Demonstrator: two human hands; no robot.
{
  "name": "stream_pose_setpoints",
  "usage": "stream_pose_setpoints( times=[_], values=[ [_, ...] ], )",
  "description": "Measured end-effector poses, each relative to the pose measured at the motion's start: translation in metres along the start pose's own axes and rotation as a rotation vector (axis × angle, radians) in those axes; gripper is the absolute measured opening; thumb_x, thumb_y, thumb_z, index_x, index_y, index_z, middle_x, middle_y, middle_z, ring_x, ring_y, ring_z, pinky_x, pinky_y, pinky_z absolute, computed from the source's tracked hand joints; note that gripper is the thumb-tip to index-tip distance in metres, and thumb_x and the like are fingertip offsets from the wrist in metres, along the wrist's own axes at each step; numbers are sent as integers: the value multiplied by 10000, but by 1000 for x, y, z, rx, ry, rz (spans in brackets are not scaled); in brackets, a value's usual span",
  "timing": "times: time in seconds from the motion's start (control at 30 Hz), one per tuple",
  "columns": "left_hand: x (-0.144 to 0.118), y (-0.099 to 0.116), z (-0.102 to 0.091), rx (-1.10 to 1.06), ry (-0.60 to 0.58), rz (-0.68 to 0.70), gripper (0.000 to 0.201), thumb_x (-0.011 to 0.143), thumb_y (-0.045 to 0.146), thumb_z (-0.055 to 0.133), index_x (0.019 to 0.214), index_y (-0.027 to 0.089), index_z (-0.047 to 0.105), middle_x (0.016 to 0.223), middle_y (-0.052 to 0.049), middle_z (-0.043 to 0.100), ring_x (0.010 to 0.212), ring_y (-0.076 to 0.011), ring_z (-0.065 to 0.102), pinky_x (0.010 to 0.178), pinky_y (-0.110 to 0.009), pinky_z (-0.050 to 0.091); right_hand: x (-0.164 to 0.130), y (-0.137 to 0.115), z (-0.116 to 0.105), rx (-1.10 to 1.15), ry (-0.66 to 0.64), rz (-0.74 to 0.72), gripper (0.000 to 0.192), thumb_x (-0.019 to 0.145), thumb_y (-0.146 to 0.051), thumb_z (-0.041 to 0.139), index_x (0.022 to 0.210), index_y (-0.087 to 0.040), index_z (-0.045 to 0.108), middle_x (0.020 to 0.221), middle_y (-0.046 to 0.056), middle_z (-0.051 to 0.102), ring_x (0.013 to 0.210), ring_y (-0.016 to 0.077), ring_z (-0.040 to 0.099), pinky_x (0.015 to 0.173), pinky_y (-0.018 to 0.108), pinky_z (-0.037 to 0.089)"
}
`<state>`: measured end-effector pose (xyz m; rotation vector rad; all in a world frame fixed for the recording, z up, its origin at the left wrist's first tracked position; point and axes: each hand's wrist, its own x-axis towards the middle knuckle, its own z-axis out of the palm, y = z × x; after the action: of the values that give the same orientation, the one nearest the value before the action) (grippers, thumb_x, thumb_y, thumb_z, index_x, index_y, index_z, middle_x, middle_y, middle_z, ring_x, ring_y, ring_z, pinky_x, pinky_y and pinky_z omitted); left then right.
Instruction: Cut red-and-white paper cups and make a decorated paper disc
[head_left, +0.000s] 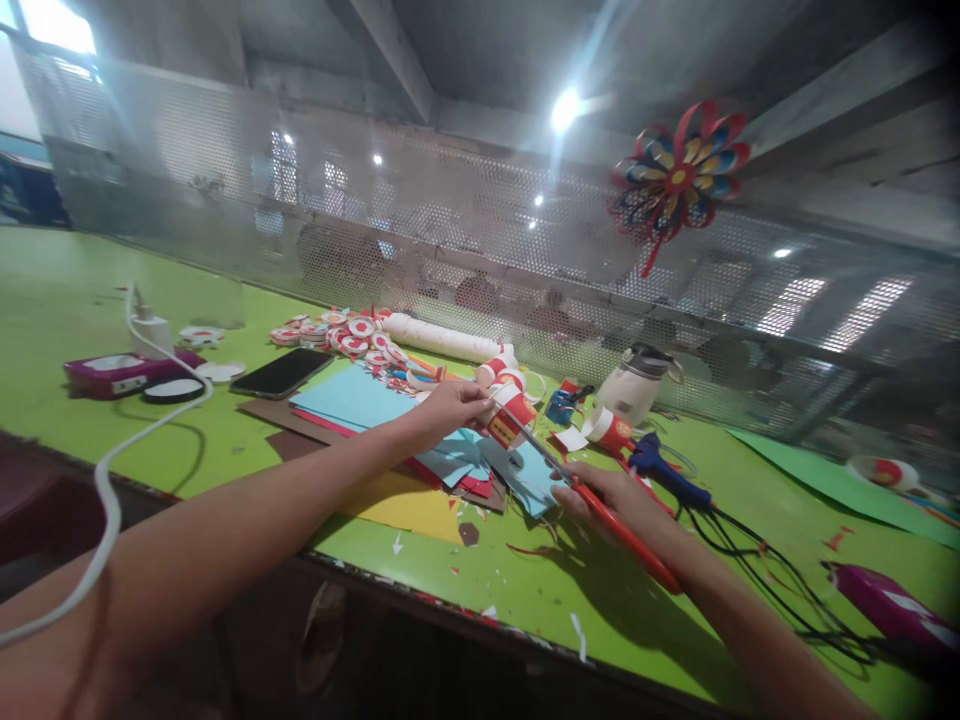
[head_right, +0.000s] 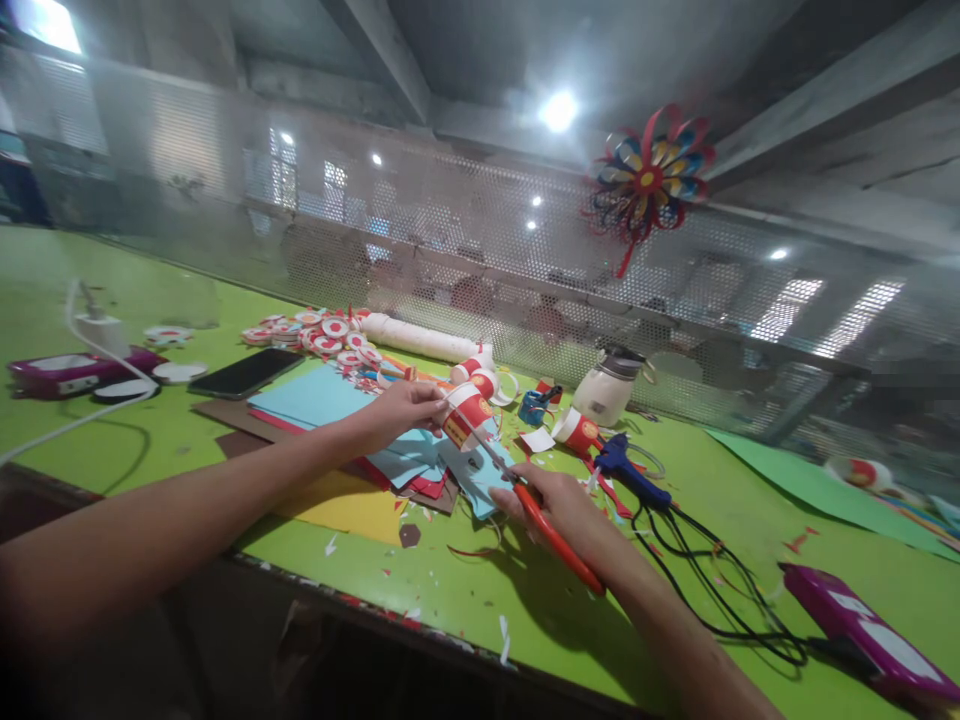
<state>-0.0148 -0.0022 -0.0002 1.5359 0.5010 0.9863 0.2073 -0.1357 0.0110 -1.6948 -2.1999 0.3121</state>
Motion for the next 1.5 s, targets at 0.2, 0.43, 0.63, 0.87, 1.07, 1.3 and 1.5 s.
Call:
stream_pose_setpoints(
  times=[0.2,0.43,0.63,0.87,1.07,1.3,1.5],
  values=[
    [-1,2,1,-79,-4,-42,144,758,205,642,674,98,597,609,-14,596,599,-96,570,661,-278,490,1,1,4,-21,40,-2,380,857,-484,471,1025,-188,639,859,58,685,782,233,622,659,311,445],
    [0,2,0,-121,14,-80,156,741,237,690,688,103,630,638,-30,632,604,-100,586,691,-296,489,1,1,5,-47,61,-20,373,866,-481,446,954,-182,651,787,43,678,706,217,619,621,295,441],
    [0,2,-1,-136,-2,-87,174,720,256,712,682,105,635,634,-22,630,612,-102,589,708,-300,494,2,3,7,-80,93,-53,357,872,-453,444,951,-187,668,789,45,696,699,217,632,604,284,442],
    [0,1,-4,-173,-37,-82,189,690,253,722,704,94,622,651,-36,624,617,-109,590,672,-284,487,3,7,8,-135,77,-90,365,885,-446,429,954,-185,675,807,55,702,716,221,631,609,288,442],
    [2,-3,-10,-164,-88,-74,244,704,314,700,783,103,605,710,-70,640,642,-140,605,630,-303,501,3,8,1,-120,71,-42,410,843,-499,497,1055,-185,652,908,79,708,804,250,640,700,330,468],
    [7,-6,-11,-88,43,-44,179,708,242,688,775,115,583,728,-47,637,661,-137,610,685,-345,512,3,10,-4,-6,20,-15,426,836,-492,511,1083,-170,641,936,79,700,847,258,634,725,343,479],
    [10,-2,-29,54,168,1,203,674,245,646,822,107,650,737,-37,635,686,-127,563,659,-270,441,1,12,-10,115,-75,-52,393,847,-483,500,1019,-162,647,796,55,657,690,192,601,600,289,470]
  ],
)
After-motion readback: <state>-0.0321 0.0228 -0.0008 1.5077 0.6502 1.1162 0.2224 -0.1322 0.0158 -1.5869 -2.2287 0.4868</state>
